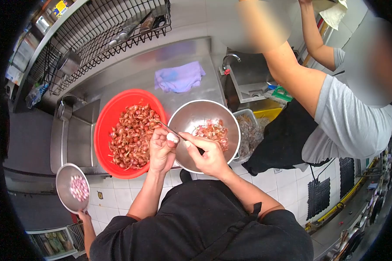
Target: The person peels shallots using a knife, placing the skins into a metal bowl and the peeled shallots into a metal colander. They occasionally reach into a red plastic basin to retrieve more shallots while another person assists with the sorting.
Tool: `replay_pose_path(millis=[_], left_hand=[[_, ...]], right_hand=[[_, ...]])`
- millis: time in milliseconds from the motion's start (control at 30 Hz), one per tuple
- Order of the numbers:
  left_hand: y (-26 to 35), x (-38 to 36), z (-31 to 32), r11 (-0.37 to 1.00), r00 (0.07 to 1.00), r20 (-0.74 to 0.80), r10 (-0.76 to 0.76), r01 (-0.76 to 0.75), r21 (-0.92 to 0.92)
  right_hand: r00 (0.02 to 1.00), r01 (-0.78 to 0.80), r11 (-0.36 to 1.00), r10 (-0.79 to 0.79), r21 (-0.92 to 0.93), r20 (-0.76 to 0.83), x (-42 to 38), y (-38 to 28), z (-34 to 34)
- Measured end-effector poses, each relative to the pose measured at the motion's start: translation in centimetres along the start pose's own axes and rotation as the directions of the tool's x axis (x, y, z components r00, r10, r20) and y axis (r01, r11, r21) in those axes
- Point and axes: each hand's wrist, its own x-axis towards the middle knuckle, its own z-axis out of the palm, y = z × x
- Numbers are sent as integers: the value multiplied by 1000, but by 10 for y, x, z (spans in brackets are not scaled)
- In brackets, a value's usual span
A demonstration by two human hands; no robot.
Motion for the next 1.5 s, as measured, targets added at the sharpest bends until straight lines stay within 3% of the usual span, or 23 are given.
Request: replay_pose_path(millis=[133,167,200,267,300,333,400,433,467,500,533,567,633,800,867,933,1000,1133,1267,1333,1367,1467,1500], left_hand=[[0,3,-4,998,1000,-17,-6,5,-65],[0,2,-3,999,1000,-28,-2,1,-49],[2,2,1,999,1000,-21,0,-1,-49],[6,3,10,1000,1000,1,-4,4,-31],[3,2,7,1000,998,-66,-8,7,-14],[5,1,7,1000,993,-112,-26,27,9],[6,1,7,997,992,-119,-38,47,69],[6,2,10,997,991,-124,-41,48,55],[8,3,12,996,993,-107,-57,64,66],[7,5,8,997,998,-60,-36,40,73],[3,7,4,996,1000,-24,-11,13,83],[2,6,5,997,1000,6,-8,7,78],[-3,13,2,997,998,60,-19,14,75],[-4,19,-2,993,997,62,-37,30,116],[-1,20,4,990,999,24,-44,40,134],[0,21,5,984,997,38,-69,61,166],[-3,21,-2,987,997,58,-59,50,153],[-6,21,-6,993,995,79,-66,57,106],[-1,18,9,998,998,36,-53,51,48],[0,18,9,999,999,-5,-44,44,26],[1,18,8,999,999,-9,-52,52,14],[-1,16,-4,999,999,-7,-45,45,12],[-1,15,-2,998,999,-27,-38,39,45]], right_hand=[[1000,31,999,-31,25,-4,3,-8,-3],[981,-180,975,169,130,93,0,-8,-5],[982,-174,976,164,128,89,-1,-9,-4],[996,35,999,-37,27,76,1,-10,1],[995,82,997,-82,0,53,1,-10,2],[970,240,966,-242,-98,-8,2,3,7],[973,227,962,-229,-151,4,1,9,6],[994,103,976,-93,-191,60,0,4,3],[994,107,994,-107,-38,15,0,-1,5],[969,239,971,-239,-10,-67,2,-10,5],[986,167,981,-169,-95,-6,1,-12,0],[970,238,969,-240,-66,-27,3,-4,2],[990,144,988,-144,-62,-6,5,3,-1],[993,119,993,-118,24,-17,8,-1,-7],[982,190,977,-187,101,-32,8,3,-3],[989,147,986,-147,77,-11,5,2,-3],[999,-4,999,3,32,41,5,-1,-8],[984,177,980,-175,89,-35,11,17,-1],[999,39,976,-46,213,27,9,5,-6],[979,-205,944,203,257,35,7,-12,-10],[972,-234,921,232,310,45,6,-17,-10],[980,-191,959,174,210,95,6,-22,-10],[953,-260,959,237,112,188,9,-11,-9]])
